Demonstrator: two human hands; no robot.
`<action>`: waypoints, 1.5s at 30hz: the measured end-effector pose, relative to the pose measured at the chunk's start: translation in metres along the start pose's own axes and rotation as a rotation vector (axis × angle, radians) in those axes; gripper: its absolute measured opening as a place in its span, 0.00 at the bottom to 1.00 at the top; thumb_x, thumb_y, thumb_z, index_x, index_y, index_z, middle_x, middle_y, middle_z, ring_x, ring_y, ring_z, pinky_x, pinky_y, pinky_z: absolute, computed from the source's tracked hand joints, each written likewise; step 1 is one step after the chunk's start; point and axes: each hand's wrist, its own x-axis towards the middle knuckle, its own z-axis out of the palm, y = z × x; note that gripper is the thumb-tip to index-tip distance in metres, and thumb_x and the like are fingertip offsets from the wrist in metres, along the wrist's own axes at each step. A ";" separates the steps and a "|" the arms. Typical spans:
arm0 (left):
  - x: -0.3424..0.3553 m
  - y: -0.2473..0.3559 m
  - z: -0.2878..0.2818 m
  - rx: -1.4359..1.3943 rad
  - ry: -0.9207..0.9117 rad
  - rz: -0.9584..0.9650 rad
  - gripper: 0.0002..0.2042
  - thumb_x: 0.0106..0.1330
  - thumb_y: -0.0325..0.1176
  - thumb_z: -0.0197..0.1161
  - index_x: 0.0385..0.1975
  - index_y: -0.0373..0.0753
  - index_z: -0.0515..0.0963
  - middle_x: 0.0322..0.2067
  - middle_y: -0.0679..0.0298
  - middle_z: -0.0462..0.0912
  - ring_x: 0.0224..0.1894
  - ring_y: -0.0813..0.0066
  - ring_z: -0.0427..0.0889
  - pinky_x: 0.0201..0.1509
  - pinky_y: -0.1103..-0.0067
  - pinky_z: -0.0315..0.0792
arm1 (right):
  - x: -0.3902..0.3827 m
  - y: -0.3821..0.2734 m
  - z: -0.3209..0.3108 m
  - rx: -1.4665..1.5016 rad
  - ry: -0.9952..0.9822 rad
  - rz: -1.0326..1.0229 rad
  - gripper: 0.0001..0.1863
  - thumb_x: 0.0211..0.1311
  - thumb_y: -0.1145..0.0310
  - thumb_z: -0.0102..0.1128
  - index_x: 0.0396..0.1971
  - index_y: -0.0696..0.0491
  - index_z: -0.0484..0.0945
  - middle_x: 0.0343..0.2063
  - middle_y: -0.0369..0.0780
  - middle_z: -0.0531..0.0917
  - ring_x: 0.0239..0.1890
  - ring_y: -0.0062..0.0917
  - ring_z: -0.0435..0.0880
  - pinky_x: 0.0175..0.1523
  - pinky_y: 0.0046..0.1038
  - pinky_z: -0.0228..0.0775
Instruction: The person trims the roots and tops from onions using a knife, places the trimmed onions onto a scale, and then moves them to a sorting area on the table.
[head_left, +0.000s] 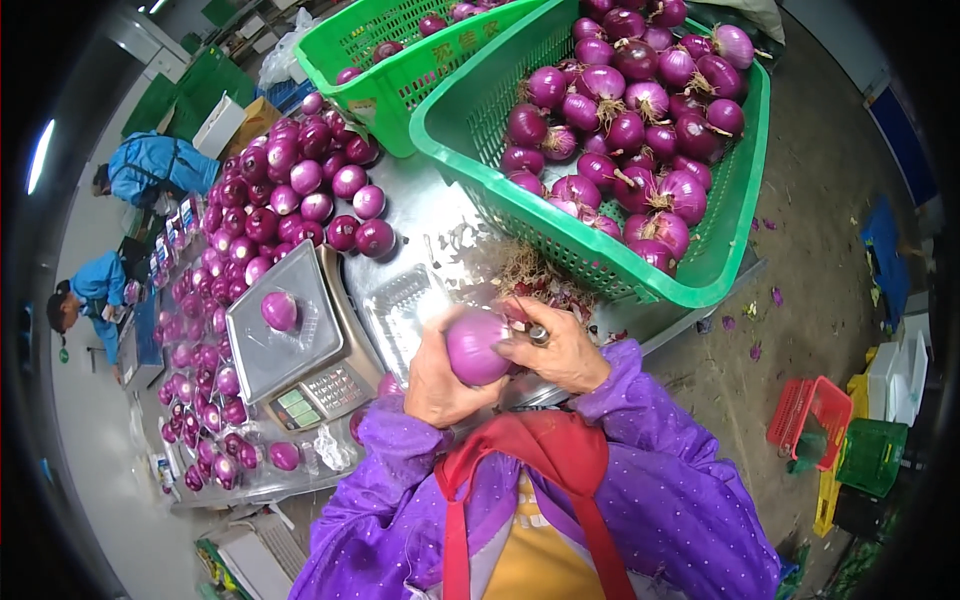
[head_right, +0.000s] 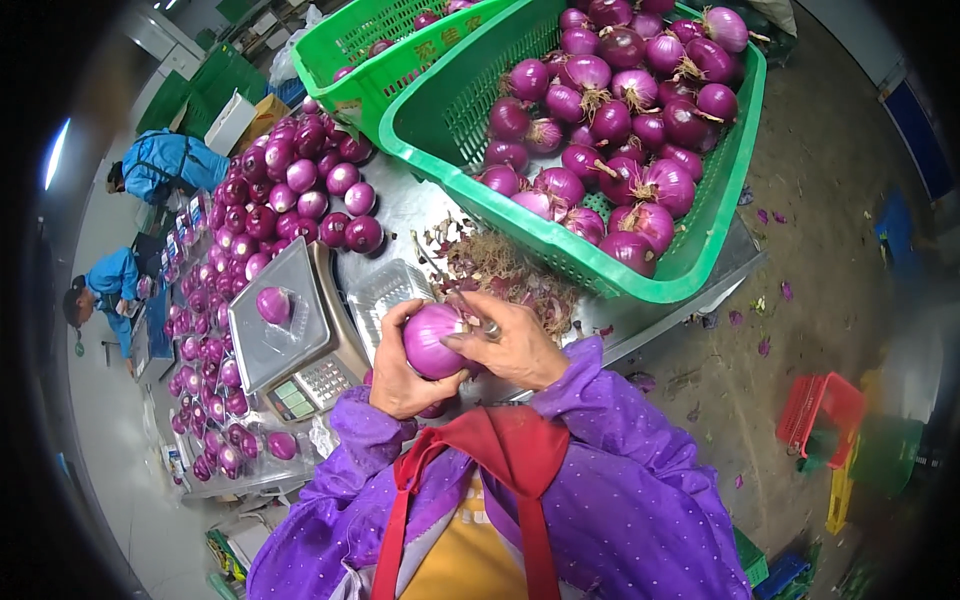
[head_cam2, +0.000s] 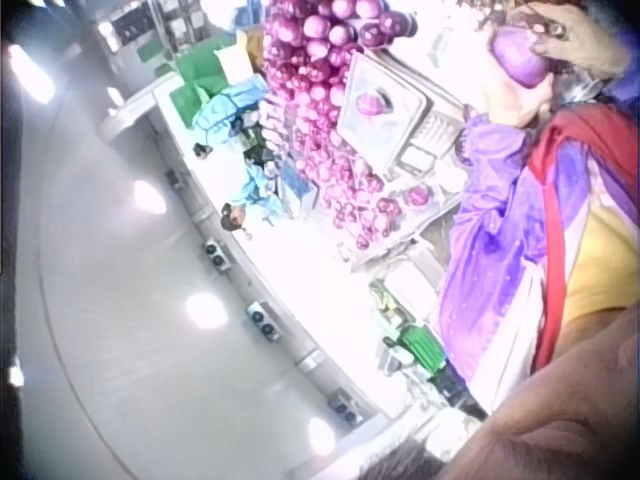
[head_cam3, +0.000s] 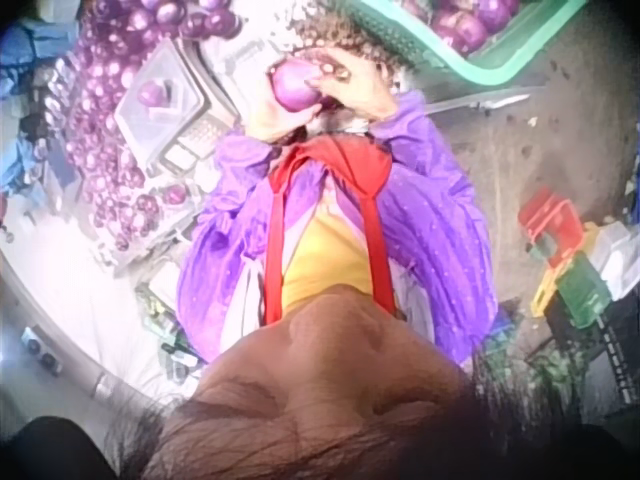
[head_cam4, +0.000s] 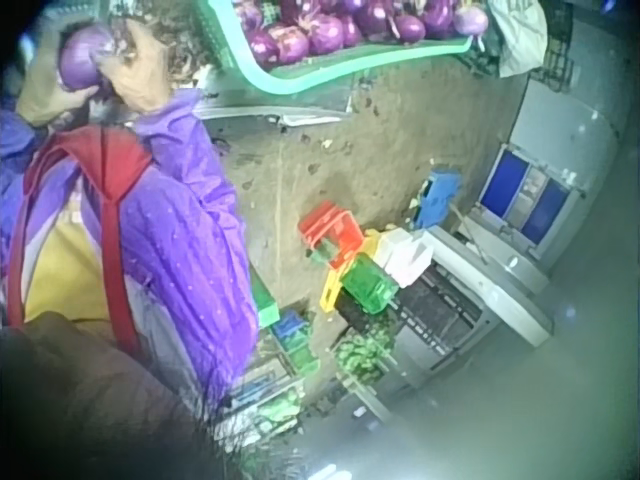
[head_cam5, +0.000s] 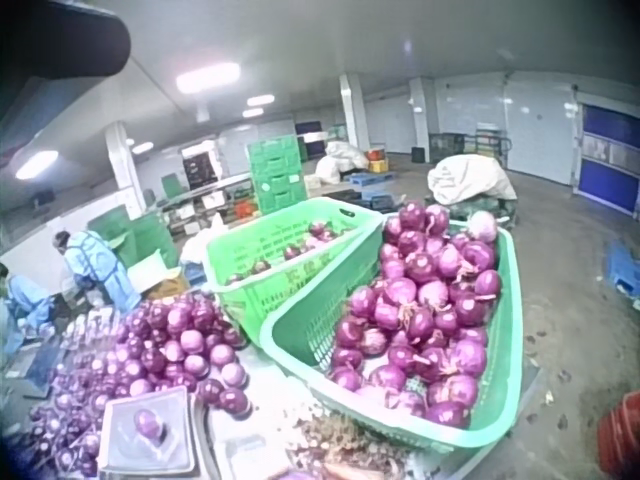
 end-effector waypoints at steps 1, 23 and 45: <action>-0.001 -0.002 -0.002 0.064 0.046 0.038 0.38 0.39 0.32 0.74 0.52 0.34 0.62 0.42 0.51 0.75 0.43 0.60 0.79 0.46 0.73 0.74 | 0.003 0.001 0.009 0.001 0.067 -0.156 0.12 0.54 0.69 0.61 0.35 0.61 0.76 0.30 0.43 0.81 0.33 0.24 0.80 0.39 0.26 0.70; -0.034 -0.165 -0.227 -0.572 1.098 -0.596 0.30 0.52 0.42 0.68 0.52 0.35 0.63 0.42 0.56 0.75 0.37 0.70 0.78 0.33 0.77 0.73 | -0.032 0.093 -0.015 -0.429 -0.025 0.250 0.04 0.52 0.75 0.56 0.27 0.60 0.73 0.20 0.37 0.75 0.25 0.18 0.70 0.32 0.22 0.64; 0.000 -0.261 -0.276 -0.113 1.142 -0.898 0.44 0.49 0.58 0.66 0.52 0.22 0.61 0.47 0.43 0.72 0.49 0.56 0.74 0.50 0.71 0.71 | -0.024 0.068 0.015 -0.458 -0.198 0.348 0.07 0.53 0.72 0.58 0.28 0.61 0.74 0.19 0.38 0.76 0.24 0.17 0.71 0.30 0.23 0.64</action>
